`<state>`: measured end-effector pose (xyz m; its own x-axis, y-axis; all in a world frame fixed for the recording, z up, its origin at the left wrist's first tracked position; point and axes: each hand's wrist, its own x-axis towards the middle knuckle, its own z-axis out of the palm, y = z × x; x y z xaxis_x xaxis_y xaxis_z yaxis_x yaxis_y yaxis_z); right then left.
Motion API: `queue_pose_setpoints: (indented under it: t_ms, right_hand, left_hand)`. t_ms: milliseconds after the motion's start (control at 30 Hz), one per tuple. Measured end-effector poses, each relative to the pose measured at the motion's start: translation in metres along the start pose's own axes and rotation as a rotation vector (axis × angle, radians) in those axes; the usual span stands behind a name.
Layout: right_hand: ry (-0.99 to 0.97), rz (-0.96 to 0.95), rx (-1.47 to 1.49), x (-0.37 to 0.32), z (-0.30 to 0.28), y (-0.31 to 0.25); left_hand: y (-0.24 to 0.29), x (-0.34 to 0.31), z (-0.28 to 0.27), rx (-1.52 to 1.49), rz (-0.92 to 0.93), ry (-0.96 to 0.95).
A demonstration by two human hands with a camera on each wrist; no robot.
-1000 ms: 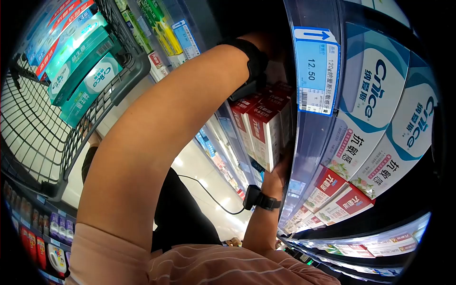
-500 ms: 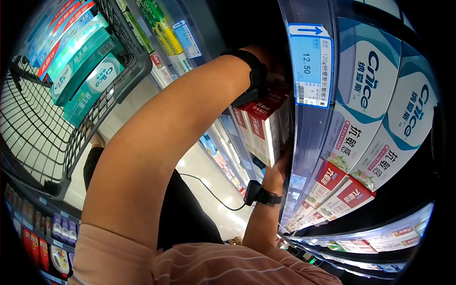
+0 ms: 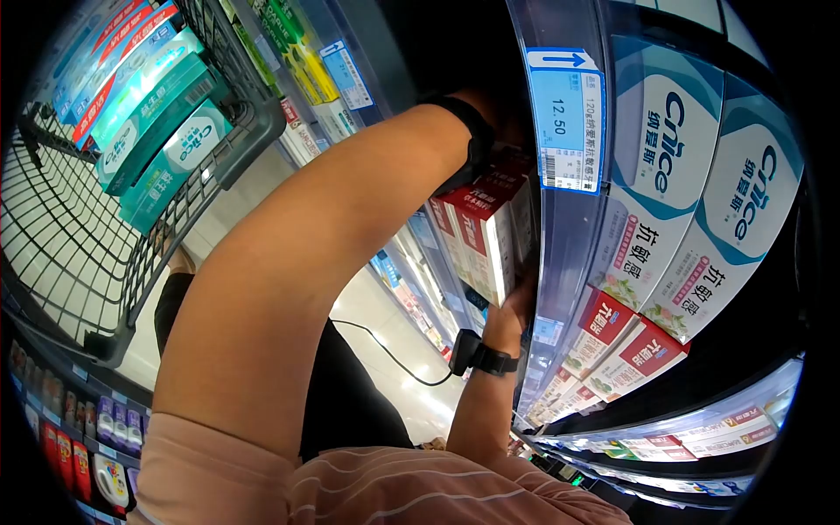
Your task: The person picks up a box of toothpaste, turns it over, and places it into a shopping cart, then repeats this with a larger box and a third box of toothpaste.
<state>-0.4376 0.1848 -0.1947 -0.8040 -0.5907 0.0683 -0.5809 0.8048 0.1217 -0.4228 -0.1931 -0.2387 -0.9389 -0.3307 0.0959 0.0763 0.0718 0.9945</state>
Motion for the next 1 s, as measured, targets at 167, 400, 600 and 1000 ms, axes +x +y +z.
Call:
queue_pose_setpoints:
  t_ms: [167, 400, 600, 1000]
  right_hand:
    - [0.002, -0.005, -0.008, 0.000, 0.001, 0.000]
    - [0.005, -0.012, -0.016, 0.002, 0.002, 0.000]
    - [0.023, -0.026, -0.039, 0.002, 0.003, -0.003]
    - [0.214, 0.776, 1.612, -0.028, -0.005, -0.058]
  left_hand:
    - [0.000, 0.002, 0.003, -0.008, 0.002, -0.013]
    - [0.000, -0.008, -0.007, -0.019, 0.005, -0.011]
    - [-0.005, -0.047, -0.023, -0.056, -0.020, 0.012]
    - [0.007, -0.161, 0.028, 0.137, -0.023, 0.084]
